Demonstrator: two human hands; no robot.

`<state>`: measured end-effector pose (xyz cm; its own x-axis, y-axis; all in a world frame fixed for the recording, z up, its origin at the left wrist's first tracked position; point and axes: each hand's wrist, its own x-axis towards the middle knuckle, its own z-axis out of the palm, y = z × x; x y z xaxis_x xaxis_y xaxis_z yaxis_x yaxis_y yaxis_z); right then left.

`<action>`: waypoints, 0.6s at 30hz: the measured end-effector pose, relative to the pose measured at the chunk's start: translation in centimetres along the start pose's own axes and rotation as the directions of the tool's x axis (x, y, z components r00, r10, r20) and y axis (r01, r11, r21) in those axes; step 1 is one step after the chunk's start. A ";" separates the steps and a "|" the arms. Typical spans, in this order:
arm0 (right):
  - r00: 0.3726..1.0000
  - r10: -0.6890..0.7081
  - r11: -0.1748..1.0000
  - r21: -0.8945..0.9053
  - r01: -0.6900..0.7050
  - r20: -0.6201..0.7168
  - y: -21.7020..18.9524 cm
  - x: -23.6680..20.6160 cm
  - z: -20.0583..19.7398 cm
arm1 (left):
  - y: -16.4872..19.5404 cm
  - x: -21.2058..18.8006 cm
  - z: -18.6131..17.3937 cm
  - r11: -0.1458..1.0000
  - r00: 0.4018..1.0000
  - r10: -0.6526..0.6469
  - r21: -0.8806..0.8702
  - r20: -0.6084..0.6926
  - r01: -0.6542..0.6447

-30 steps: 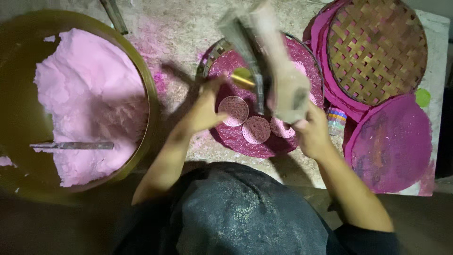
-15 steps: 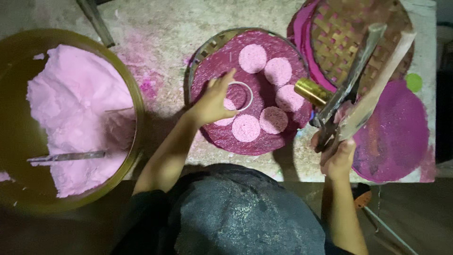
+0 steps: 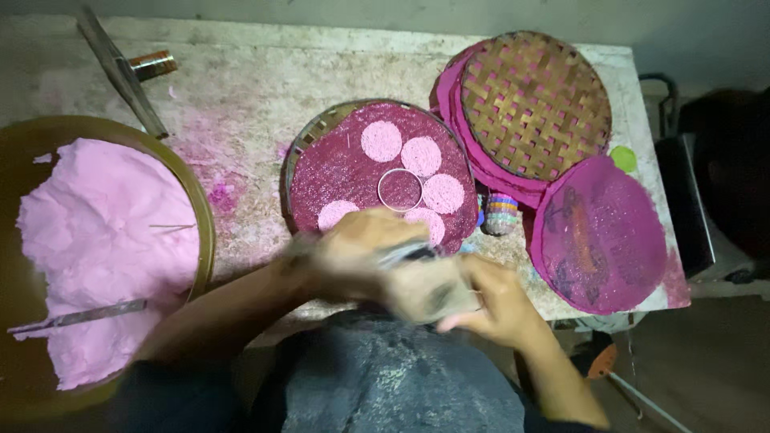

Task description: The person scoops pink paste from a large basin into a handheld wooden mold, presses the mold plunger to form a round disc, and ejects the disc onto a round tray alongside previously formed discs. They repeat this cycle continuously, occasionally repositioning discs on the tray.

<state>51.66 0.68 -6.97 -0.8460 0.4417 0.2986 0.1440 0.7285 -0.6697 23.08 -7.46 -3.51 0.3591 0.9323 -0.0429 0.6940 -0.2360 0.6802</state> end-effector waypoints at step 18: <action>0.310 -0.672 0.741 0.615 0.271 0.673 -12.9 21.1 6.9 | 1.7 -28.0 -5.3 0.925 0.902 -0.333 -0.281 -0.273 0.257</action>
<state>28.38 -3.01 3.26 -0.7042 -0.7049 0.0850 -0.4383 0.3374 -0.8331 10.87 -32.46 2.74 -0.0777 0.9948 -0.0658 0.5585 0.0981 0.8237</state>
